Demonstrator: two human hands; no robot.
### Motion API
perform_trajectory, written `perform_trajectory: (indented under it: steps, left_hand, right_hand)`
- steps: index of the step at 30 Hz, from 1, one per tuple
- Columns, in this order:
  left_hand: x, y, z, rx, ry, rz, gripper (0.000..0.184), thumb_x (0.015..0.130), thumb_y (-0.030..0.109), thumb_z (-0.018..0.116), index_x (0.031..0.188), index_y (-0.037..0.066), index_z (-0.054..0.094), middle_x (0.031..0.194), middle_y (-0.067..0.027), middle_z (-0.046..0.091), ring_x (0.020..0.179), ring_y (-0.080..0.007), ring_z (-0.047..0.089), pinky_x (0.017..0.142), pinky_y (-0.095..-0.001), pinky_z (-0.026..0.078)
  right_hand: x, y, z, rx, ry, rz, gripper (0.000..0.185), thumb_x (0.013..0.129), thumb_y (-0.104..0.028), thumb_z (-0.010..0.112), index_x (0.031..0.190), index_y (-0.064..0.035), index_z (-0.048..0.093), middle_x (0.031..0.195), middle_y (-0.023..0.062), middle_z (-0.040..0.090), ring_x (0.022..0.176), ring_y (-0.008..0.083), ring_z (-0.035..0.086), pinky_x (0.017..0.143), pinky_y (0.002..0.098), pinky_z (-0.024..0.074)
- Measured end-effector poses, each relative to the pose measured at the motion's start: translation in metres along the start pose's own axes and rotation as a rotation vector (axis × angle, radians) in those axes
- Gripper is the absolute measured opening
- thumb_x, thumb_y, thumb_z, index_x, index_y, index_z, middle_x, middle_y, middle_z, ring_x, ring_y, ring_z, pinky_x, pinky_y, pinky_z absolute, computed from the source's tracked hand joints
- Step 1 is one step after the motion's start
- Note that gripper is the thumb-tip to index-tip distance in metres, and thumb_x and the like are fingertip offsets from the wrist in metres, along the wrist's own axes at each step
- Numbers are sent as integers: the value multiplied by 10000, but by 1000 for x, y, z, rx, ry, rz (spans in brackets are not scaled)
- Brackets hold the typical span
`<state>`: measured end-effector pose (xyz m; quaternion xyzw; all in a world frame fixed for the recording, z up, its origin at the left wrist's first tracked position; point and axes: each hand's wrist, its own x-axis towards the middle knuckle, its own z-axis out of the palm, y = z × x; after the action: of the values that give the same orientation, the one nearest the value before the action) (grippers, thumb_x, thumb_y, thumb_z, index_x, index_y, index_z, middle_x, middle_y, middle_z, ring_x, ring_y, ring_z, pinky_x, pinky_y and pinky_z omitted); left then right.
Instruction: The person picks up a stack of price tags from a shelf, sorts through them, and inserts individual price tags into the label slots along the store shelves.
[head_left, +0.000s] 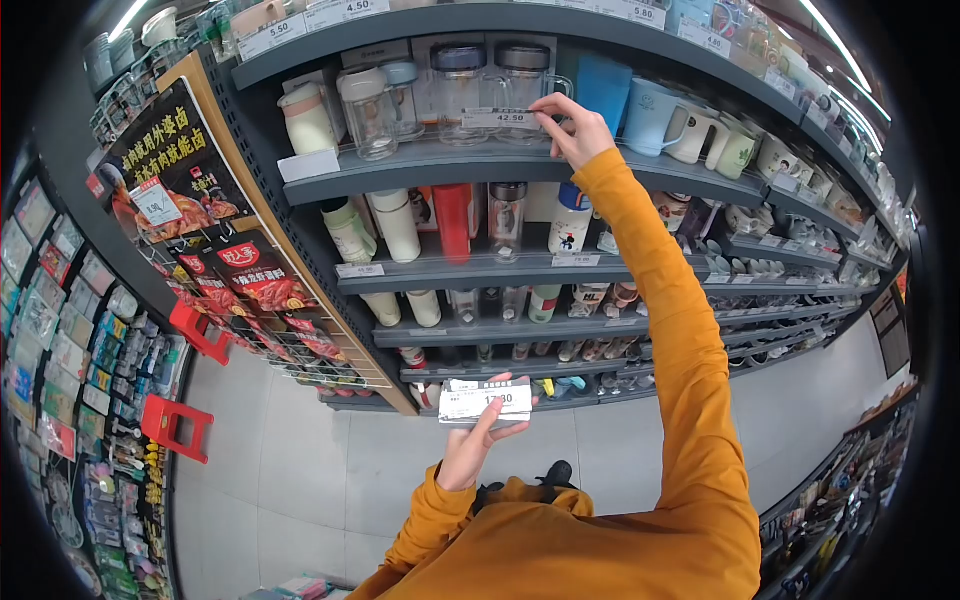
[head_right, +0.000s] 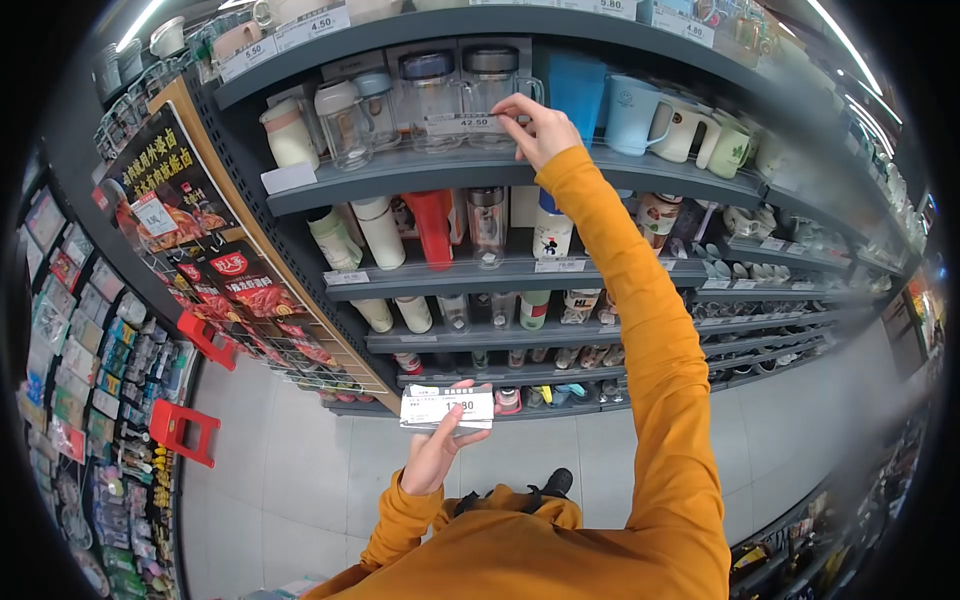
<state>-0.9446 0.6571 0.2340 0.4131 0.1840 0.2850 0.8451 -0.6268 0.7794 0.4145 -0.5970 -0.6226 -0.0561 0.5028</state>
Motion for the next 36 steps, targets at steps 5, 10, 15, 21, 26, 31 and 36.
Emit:
perform_trajectory:
  steps: [5, 10, 15, 21, 26, 31, 36]
  left_hand:
    - [-1, -1, -5, -18, -7, 17, 404, 994, 167, 430, 1369, 28, 373, 1267, -147, 547, 1125, -262, 588, 871, -360, 520]
    - [-3, -3, -9, -43, 44, 38, 389, 995, 162, 431, 1350, 8, 389, 1230, -156, 566, 1125, -276, 585, 872, -369, 524]
    - [-5, -6, -15, -55, 74, 50, 398, 995, 164, 438, 1346, -15, 384, 1228, -168, 563, 1123, -275, 584, 892, -388, 517]
    - [-5, -5, -11, -53, 89, 41, 395, 996, 163, 435, 1344, -17, 387, 1228, -163, 563, 1114, -270, 589, 893, -398, 518]
    - [1, -4, -5, -53, 68, 22, 352, 993, 164, 436, 1313, 17, 423, 1224, -142, 573, 1113, -288, 594, 865, -384, 523]
    - [11, -7, 2, -31, 65, 2, 309, 982, 159, 469, 1254, 14, 480, 1189, -130, 592, 1087, -272, 607, 804, -360, 546]
    - [28, -11, 2, 62, 168, 43, 292, 958, 145, 531, 1200, -18, 520, 1115, -116, 611, 1012, -232, 629, 718, -332, 578]
  right_hand:
    - [4, 4, 1, 124, -86, 124, 153, 921, -136, 572, 1055, -81, 624, 941, 76, 671, 488, 110, 582, 447, 235, 448]
    - [17, 12, 1, 216, 11, 120, 156, 926, -135, 575, 1063, -78, 624, 951, 64, 668, 505, 105, 604, 425, 231, 446]
    - [17, 15, 4, 263, -134, 169, 158, 933, -136, 570, 1069, -70, 617, 998, 103, 655, 498, 107, 599, 418, 208, 447]
    - [16, 19, 5, 243, -208, 183, 182, 933, -139, 570, 1093, -64, 615, 1069, 117, 636, 497, 111, 600, 419, 207, 460]
    - [10, 14, 4, -45, -330, 196, 257, 925, -155, 583, 1167, -71, 607, 1064, 88, 632, 543, 117, 620, 471, 240, 487]
    - [-54, -17, 5, 74, 54, -86, 303, 898, -180, 613, 1167, -41, 607, 1055, 97, 649, 698, 149, 641, 660, 277, 515]
    - [-205, -46, 18, 578, -151, 427, 229, 896, -139, 630, 1079, -2, 638, 952, 60, 658, 777, 95, 616, 705, 240, 507]
